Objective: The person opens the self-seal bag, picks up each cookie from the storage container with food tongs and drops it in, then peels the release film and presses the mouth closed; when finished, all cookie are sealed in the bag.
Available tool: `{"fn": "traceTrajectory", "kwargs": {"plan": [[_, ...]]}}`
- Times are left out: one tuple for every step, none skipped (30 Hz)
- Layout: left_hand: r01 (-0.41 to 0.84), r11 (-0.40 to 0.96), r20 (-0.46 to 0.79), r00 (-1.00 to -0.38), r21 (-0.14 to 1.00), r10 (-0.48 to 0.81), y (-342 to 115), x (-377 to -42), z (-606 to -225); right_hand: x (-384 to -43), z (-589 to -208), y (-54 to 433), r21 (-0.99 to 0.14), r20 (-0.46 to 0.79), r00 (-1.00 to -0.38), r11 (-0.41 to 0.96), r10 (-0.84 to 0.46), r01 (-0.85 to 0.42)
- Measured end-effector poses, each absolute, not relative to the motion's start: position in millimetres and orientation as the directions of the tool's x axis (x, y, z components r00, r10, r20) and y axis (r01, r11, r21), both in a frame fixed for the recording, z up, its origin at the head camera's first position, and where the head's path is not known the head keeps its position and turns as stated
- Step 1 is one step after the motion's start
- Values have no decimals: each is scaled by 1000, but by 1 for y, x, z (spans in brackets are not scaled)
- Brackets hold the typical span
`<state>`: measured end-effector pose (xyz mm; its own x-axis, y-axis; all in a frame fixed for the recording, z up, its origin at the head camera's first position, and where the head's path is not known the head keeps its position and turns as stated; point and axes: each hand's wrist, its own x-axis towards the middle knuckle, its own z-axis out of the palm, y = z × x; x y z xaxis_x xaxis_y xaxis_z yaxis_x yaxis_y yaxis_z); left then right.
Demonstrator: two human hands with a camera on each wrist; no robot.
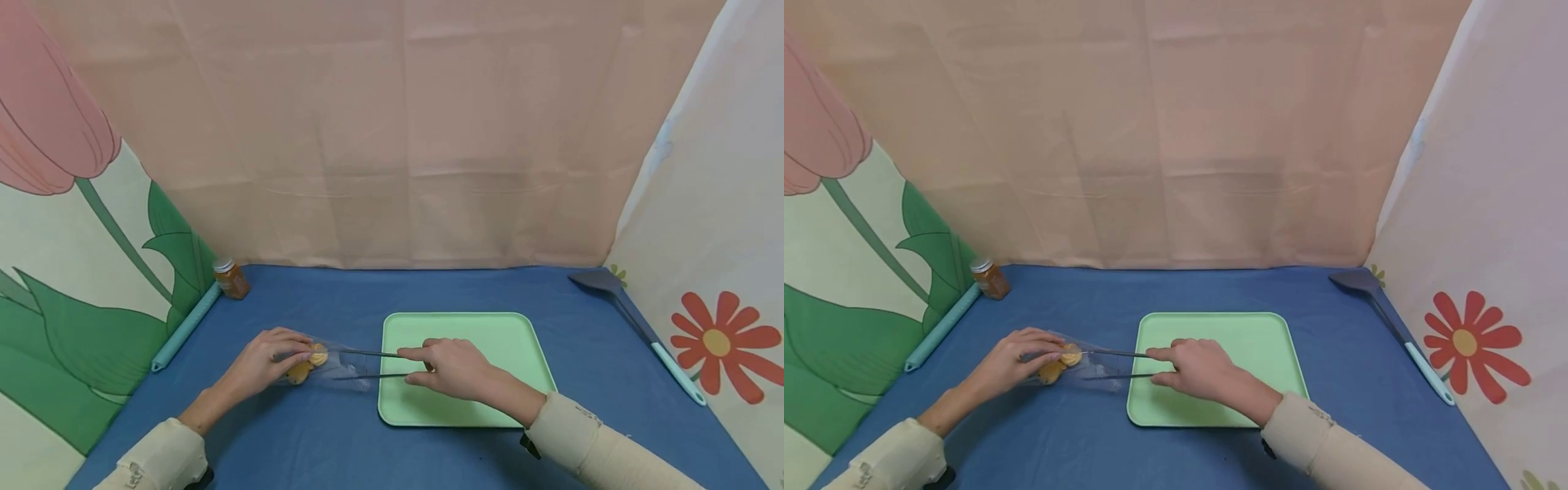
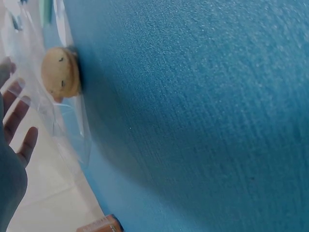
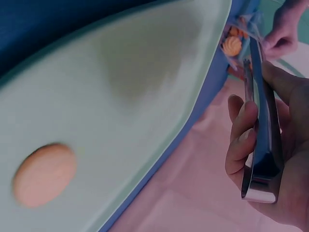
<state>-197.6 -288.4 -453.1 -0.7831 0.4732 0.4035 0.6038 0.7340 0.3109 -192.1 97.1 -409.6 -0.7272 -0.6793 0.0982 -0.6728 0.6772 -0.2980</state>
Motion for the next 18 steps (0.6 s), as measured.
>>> {"fn": "traceTrajectory", "kwargs": {"plan": [[606,732,403,-782,313,475,-289,-198,-453,-191,-410,102,-302,110,-726,673,-679,-675],[606,730,402,-782,316,476,-289,-198,-454,-190,-409,106,-307,120,-726,670,-677,-675],[606,730,402,-782,316,476,-289,-197,-454,-188,-409,111,-309,129,-727,670,-674,-676],[605,729,400,-784,319,475,-290,-197,-454,-187,-408,116,-309,137,-728,669,-672,-676],[603,730,398,-786,322,474,-290,-197,-454,-186,-408,121,-309,142,-731,672,-667,-673],[603,728,399,-786,327,473,-289,-197,-455,-184,-407,127,-306,147,-734,675,-663,-671],[602,727,399,-787,330,471,-289,-196,-455,-182,-406,133,-304,146,-741,683,-655,-664],[602,725,399,-788,334,470,-288,-196,-455,-180,-405,140,-302,146,-748,691,-647,-656],[603,724,400,-787,336,470,-288,-196,-455,-178,-405,148,-298,145,-755,699,-640,-650],[604,721,400,-786,338,471,-288,-195,-456,-176,-405,156,-298,143,-761,706,-632,-643],[606,720,402,-785,340,471,-288,-195,-456,-174,-405,164,-297,145,-768,713,-623,-635],[608,718,405,-783,339,473,-288,-195,-456,-172,-405,173,-296,148,-775,720,-615,-628],[609,716,403,-783,341,474,-288,-195,-457,-169,-405,181,-293,152,-782,728,-604,-619],[610,715,404,-782,341,474,-289,-196,-457,-167,-406,189,-291,158,-790,737,-593,-611],[609,716,403,-783,342,473,-290,-196,-457,-164,-406,197,-290,158,-799,747,-580,-599],[606,717,401,-786,344,471,-290,-196,-457,-161,-406,204,-287,162,-808,756,-566,-588],[603,718,398,-789,348,469,-291,-196,-457,-158,-407,211,-283,164,-817,767,-553,-576],[600,721,396,-791,348,467,-292,-196,-458,-155,-407,218,-280,161,-825,776,-542,-565]]}}
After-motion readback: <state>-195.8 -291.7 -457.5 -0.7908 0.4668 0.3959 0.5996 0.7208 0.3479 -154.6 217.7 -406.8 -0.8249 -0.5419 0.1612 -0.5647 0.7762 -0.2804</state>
